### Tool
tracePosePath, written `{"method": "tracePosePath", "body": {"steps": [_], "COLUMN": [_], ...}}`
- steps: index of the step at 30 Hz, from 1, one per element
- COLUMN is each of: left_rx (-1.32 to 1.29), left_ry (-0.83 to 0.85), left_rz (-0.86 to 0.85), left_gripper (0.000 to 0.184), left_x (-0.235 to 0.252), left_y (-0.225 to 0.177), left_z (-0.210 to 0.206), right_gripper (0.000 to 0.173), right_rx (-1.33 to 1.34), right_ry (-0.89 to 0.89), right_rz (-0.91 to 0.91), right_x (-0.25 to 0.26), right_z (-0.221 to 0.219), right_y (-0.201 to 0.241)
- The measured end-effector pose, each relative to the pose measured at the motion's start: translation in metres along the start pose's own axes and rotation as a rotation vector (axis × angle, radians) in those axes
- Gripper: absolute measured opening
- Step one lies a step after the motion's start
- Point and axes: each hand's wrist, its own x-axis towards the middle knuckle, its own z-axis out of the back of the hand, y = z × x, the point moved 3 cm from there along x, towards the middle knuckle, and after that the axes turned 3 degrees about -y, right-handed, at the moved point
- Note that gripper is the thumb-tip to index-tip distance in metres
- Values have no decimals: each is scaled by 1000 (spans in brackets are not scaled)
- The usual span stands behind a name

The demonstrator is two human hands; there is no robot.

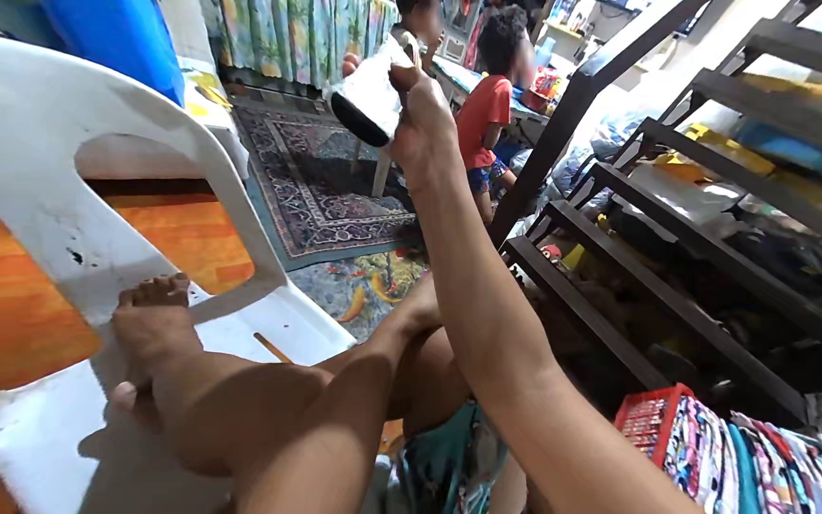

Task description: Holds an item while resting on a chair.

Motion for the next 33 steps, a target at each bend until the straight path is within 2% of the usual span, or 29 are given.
{"method": "tracePosePath", "body": {"steps": [3, 5, 7, 9, 11, 13, 15, 18, 22, 33], "left_rx": [166, 171, 114, 172, 356, 532, 659, 650, 653, 612], "left_ry": [105, 142, 66, -34, -27, -18, 45, 115, 111, 121], "left_rz": [11, 116, 261, 348, 403, 443, 559, 629, 573, 583], "left_gripper": [30, 26, 15, 12, 16, 22, 24, 29, 29, 32], "left_x": [-18, -35, -65, -86, -86, -77, -69, -67, -66, -66], "left_y": [-9, -35, -79, -109, -103, -77, -66, -79, -75, -82], "left_z": [2, 3, 3, 2, 2, 5, 5, 3, 3, 3], "right_gripper": [20, 18, 18, 20, 21, 22, 23, 25, 26, 28], "right_rx": [-3, -18, -33, -50, -50, -53, -61, -91, -117, -166], "right_ry": [-28, -17, -28, -28, -27, -45, -73, -76, -61, -70], "right_rz": [-16, -21, -33, -48, -61, -65, -78, -92, -86, -68], "right_x": [-5, -5, -5, -6, -5, -3, 0, 2, 3, 0], "right_z": [6, 9, 12, 16, 23, 32, 39, 44, 45, 47], "right_y": [-3, -6, -8, -10, -12, -15, -19, -23, -25, -30]}}
